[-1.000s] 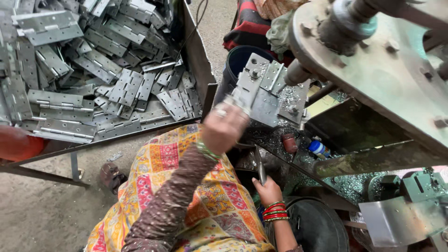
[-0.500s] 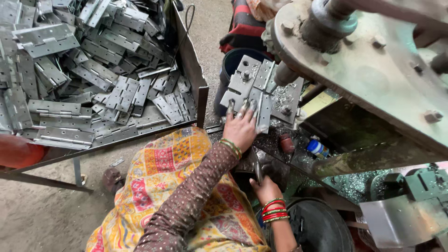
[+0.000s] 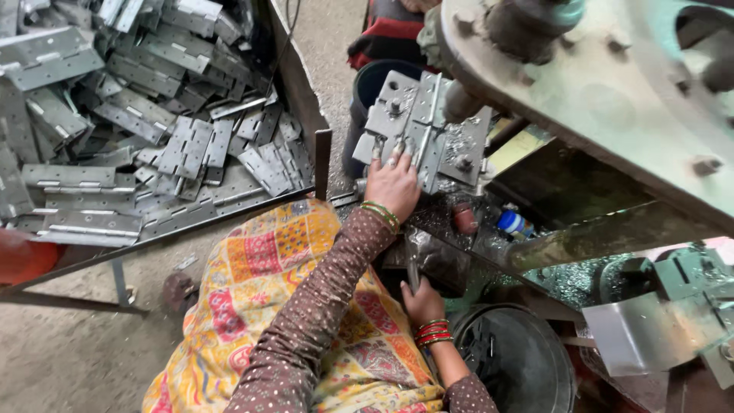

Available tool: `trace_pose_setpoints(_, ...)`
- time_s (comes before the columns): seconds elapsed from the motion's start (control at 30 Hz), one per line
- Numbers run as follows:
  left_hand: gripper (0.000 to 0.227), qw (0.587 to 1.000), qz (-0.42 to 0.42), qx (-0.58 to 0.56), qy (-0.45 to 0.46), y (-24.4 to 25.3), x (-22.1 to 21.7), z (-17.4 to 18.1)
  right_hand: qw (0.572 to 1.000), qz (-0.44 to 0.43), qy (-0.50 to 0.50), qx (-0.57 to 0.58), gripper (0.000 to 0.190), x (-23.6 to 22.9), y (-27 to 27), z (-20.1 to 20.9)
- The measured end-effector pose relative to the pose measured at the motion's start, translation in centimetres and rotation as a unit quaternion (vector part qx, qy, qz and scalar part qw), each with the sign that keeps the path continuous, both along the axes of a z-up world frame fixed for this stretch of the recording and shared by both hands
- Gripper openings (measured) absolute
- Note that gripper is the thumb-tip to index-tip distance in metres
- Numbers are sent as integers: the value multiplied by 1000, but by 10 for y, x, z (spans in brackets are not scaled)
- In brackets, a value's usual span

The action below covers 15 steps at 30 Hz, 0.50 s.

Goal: The person repeatedly picks metal hinge parts from a nearby bin, places them into a press machine, operates the lever to process them, and then removes the finished parts. The processed items are placed into a container on the floor.

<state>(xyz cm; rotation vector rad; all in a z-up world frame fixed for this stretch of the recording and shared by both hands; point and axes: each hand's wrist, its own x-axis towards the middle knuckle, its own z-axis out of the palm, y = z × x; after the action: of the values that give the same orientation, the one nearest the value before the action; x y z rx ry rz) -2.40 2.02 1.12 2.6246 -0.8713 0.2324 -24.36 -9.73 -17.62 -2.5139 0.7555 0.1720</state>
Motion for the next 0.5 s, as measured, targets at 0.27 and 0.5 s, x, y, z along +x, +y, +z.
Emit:
trace_pose_setpoints(0.27,28,994,35,5,-99,1,-13,-20,997,19,78,5,52,11,-20,49)
trace_pose_setpoints(0.5,30,997,26,16,-71,-11,1,-22,999,-6,-27,35,45,10,-4,7)
